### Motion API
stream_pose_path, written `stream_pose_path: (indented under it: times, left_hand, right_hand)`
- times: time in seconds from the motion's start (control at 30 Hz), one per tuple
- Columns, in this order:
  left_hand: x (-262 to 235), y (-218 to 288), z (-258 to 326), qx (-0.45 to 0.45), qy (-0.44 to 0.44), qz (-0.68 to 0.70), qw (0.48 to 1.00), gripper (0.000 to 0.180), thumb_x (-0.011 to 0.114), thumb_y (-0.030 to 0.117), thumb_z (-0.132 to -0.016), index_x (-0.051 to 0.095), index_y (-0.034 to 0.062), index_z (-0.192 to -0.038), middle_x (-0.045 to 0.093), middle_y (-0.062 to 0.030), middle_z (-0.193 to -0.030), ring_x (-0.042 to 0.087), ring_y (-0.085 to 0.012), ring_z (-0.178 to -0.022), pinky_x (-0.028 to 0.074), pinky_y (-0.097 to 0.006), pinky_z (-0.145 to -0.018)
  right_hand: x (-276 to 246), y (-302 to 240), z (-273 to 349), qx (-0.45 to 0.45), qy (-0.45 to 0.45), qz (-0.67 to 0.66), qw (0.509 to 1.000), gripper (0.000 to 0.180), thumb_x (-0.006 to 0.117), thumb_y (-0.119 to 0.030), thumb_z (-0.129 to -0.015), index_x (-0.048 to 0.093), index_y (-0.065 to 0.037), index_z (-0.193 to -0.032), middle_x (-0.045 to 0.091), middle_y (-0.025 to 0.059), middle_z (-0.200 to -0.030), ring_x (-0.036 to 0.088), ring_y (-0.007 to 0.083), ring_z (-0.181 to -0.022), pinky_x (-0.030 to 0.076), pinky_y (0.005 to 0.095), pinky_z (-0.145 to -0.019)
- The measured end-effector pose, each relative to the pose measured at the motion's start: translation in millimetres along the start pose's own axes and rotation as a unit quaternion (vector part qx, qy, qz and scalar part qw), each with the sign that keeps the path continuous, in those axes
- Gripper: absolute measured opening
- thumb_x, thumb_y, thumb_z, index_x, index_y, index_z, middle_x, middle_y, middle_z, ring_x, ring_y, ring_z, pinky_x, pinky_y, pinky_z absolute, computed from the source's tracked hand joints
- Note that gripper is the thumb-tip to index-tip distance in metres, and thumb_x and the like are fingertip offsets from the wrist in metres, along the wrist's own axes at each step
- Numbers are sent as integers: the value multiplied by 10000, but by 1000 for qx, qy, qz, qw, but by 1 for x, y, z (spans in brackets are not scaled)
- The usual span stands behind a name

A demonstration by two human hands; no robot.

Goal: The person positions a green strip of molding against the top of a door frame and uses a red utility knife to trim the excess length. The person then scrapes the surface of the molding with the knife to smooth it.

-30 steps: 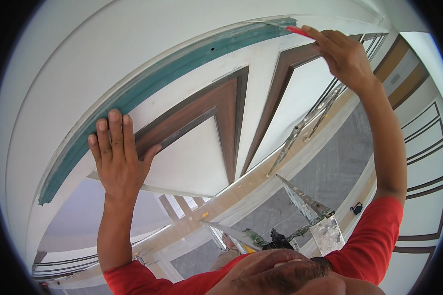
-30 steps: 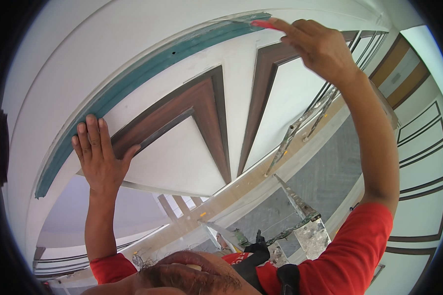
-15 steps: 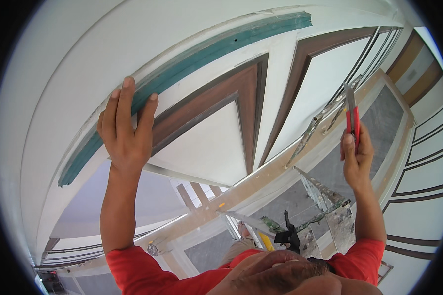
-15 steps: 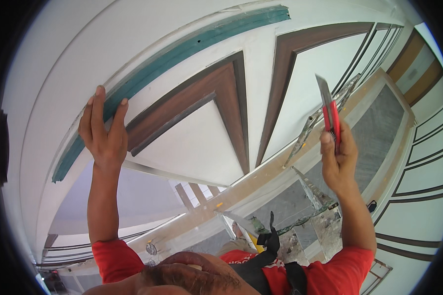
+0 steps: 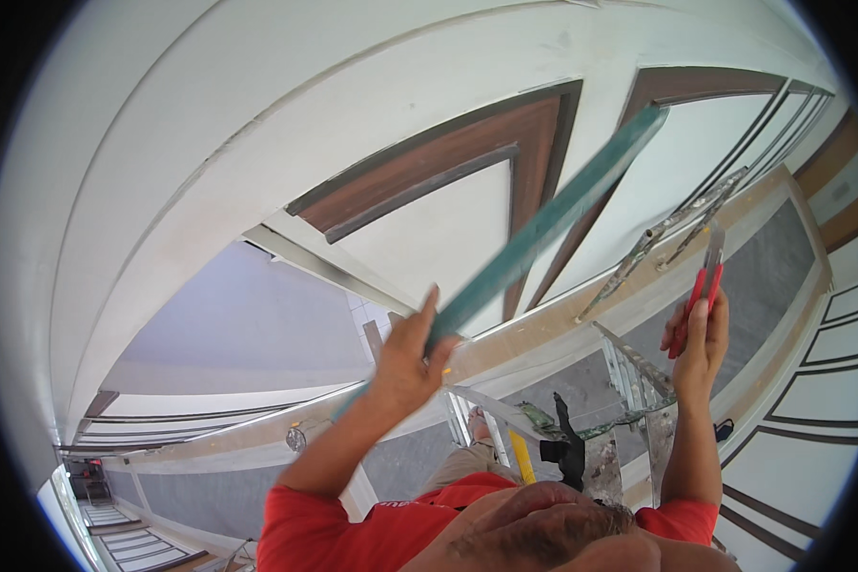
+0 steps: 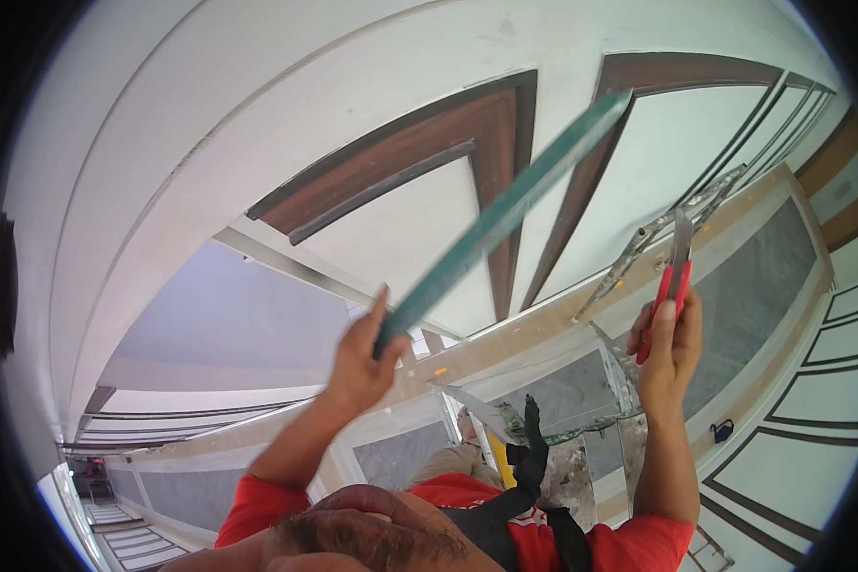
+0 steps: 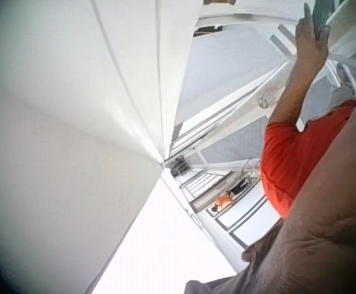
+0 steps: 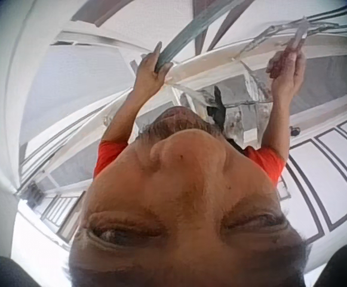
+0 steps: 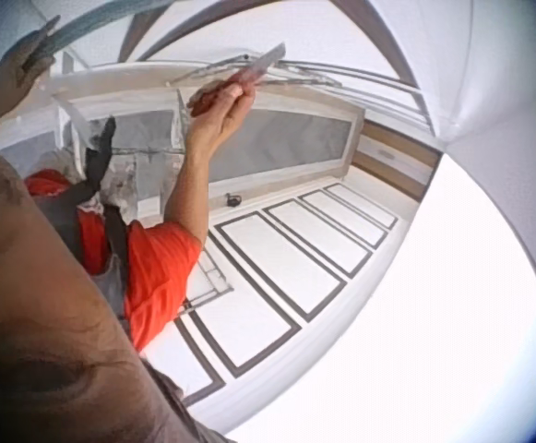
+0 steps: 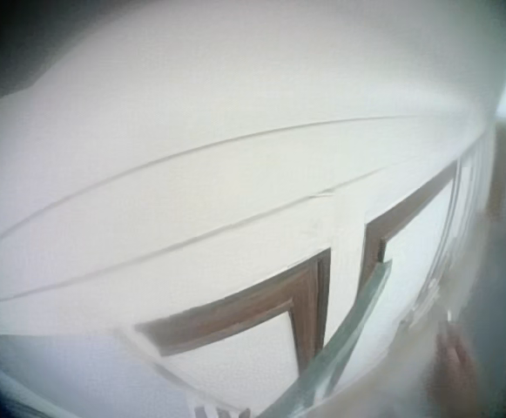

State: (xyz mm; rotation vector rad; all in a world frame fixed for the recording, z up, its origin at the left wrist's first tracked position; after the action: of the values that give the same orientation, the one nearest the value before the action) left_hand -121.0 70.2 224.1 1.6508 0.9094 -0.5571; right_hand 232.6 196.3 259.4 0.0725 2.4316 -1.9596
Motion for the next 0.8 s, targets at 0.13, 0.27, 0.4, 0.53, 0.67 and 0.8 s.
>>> stream_pose_path:
  times: [0.13,0.27,0.4,0.53,0.67,0.8]
  left_hand:
    - [83,5,52,-112,-130,169,971,690,704,343,-972,442,1,-1511,634,-235,-989,660,-381,-843,527,-435,-786]
    - [145,14,73,-110,-192,267,938,827,762,423,-915,411,-5,-1530,631,-273,-1241,640,-384,-1153,487,-403,-1002]
    - [167,34,74,-90,-262,296,914,1032,841,516,-807,360,4,-1563,571,-282,-1364,568,-382,-1281,417,-408,-1106]
    - [179,44,79,-86,-314,322,889,1161,885,537,-729,309,17,-1594,474,-274,-1514,453,-357,-1426,328,-393,-1181]
    - [183,49,80,-86,-339,353,868,1192,938,443,-675,307,43,-1604,448,-264,-1549,398,-339,-1478,295,-384,-1204]
    - [192,51,85,-30,-371,365,853,1299,957,449,-632,220,77,-1635,484,-283,-1500,451,-409,-1421,333,-406,-1188]
  right_hand:
    - [10,-31,-47,84,15,-130,988,336,484,-293,-1097,548,-16,-1275,611,49,-836,564,123,-574,457,253,-492]
    - [30,-67,-127,59,-59,-111,990,361,489,-308,-1094,563,13,-1242,629,66,-855,605,124,-610,502,271,-517]
    - [57,-94,-188,54,-77,-113,989,298,499,-277,-1084,560,-24,-1229,658,91,-866,656,221,-640,525,347,-570]
    - [78,-109,-214,51,-89,-185,977,296,441,-190,-1093,503,2,-1310,581,46,-750,580,149,-542,499,266,-450]
    - [74,-107,-227,39,-69,-166,983,215,410,-194,-1106,536,-20,-1112,571,59,-781,568,153,-563,509,275,-474]
    - [76,-110,-234,32,-62,-178,982,225,405,-193,-1106,549,-27,-1057,580,72,-804,563,151,-577,518,280,-497]
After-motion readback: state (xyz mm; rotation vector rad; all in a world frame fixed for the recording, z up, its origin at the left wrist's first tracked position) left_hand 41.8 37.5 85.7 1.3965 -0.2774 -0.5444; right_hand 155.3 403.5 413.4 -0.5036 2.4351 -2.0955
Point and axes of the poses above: each hand's wrist, its own z-axis away from the middle knuckle, its own x-axis out of the palm, y = z × x, the point moved 4 cm from there along -z, towards the middle knuckle
